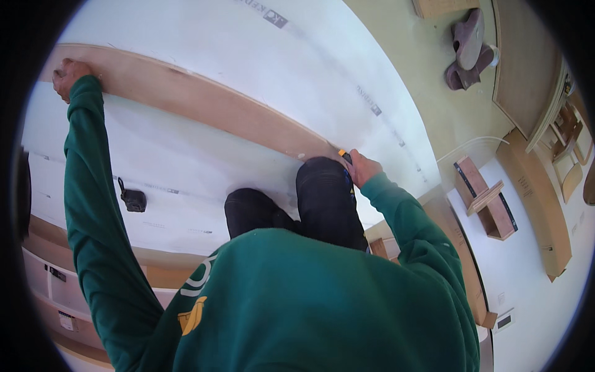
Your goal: The person uses a utility knife and a straight wooden guide to score and cut a large white laminate sheet on the floor. They then use a pencil to trace the outline of a wooden template onto the sheet.
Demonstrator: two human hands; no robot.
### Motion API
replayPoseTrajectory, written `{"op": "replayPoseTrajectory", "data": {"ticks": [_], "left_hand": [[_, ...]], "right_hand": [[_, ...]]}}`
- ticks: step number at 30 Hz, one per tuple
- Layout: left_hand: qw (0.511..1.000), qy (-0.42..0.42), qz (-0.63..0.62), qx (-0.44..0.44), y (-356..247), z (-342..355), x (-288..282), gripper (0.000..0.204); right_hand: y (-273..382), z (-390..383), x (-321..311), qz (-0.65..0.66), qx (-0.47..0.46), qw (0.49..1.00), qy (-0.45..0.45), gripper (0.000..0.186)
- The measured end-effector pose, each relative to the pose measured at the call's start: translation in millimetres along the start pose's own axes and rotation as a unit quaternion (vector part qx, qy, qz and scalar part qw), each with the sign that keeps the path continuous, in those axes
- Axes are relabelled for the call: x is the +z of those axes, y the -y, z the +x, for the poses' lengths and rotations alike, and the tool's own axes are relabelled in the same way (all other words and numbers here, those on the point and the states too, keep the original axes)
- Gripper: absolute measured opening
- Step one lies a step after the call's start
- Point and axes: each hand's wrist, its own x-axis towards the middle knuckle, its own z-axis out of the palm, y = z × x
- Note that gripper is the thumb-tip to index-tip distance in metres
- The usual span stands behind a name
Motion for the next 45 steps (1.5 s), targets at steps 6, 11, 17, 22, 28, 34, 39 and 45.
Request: {"op": "replayPoseTrajectory", "data": {"ticks": [6, 11, 17, 22, 28, 34, 39, 45], "left_hand": [[0.999, -0.036, 0.022, 0.030, 10.7, 8.6, 13.2, 0.049], [0.997, -0.046, 0.038, 0.043, 12.5, 10.6, 16.6, 0.050], [0.998, -0.038, 0.039, 0.022, 0.3, -1.8, 13.1, 0.052], [0.998, -0.048, 0.025, 0.030, -9.9, -7.5, 4.5, 0.050], [1.000, -0.016, 0.019, 0.013, -22.3, -8.2, -6.5, 0.048], [0.999, -0.022, 0.035, 0.032, -23.7, -6.5, -9.5, 0.042], [1.000, 0.010, -0.023, -0.018, -18.3, -9.7, -8.4, 0.052], [1.000, 0.005, 0.003, -0.018, -18.5, -9.8, -7.1, 0.052]], "right_hand": [[-43.4, -36.7, 5.2, -0.043, 0.095, 0.991, 0.081, 0.027], [-10.1, -11.6, -63.5, 0.035, 0.114, 0.983, 0.143, 0.031], [28.7, 131.2, -181.4, 0.060, -0.020, 0.890, -0.452, 0.029], [35.5, 181.7, -197.6, 0.114, 0.010, 0.928, -0.354, 0.032], [14.8, 155.3, -245.2, 0.222, 0.010, 0.958, -0.178, 0.027], [77.5, 48.0, -306.1, 0.262, -0.005, 0.942, -0.208, 0.024], [69.2, 35.3, -346.0, 0.318, 0.000, 0.933, -0.168, 0.020], [113.3, 126.3, -311.2, 0.074, 0.059, 0.941, -0.326, 0.042]]}}
